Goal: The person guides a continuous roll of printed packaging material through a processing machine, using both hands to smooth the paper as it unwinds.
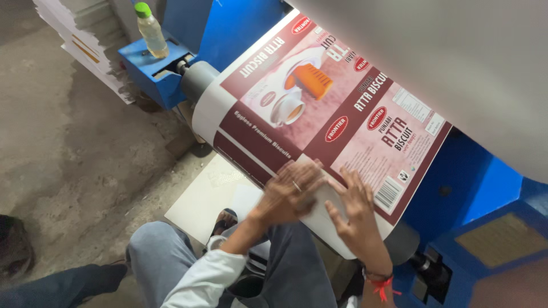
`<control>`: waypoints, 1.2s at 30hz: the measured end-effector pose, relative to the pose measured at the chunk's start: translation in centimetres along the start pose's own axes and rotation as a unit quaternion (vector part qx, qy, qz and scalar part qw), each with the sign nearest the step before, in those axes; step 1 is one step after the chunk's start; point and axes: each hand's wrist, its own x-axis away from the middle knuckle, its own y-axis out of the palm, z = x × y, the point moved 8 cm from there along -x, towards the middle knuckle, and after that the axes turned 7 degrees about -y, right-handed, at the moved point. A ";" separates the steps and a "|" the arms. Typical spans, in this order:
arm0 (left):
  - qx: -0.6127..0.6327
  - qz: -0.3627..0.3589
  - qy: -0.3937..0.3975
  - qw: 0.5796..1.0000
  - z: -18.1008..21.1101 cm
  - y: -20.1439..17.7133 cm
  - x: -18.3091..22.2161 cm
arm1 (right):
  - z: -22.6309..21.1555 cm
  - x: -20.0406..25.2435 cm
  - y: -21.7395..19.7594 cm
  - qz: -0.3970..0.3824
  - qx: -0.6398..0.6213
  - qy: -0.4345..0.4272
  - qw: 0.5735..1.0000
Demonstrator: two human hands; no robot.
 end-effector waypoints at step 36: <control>0.036 0.041 0.043 0.998 -1.7 -0.7 0.8 | -3.5 0.4 1.7 0.117 -0.133 0.057 0.982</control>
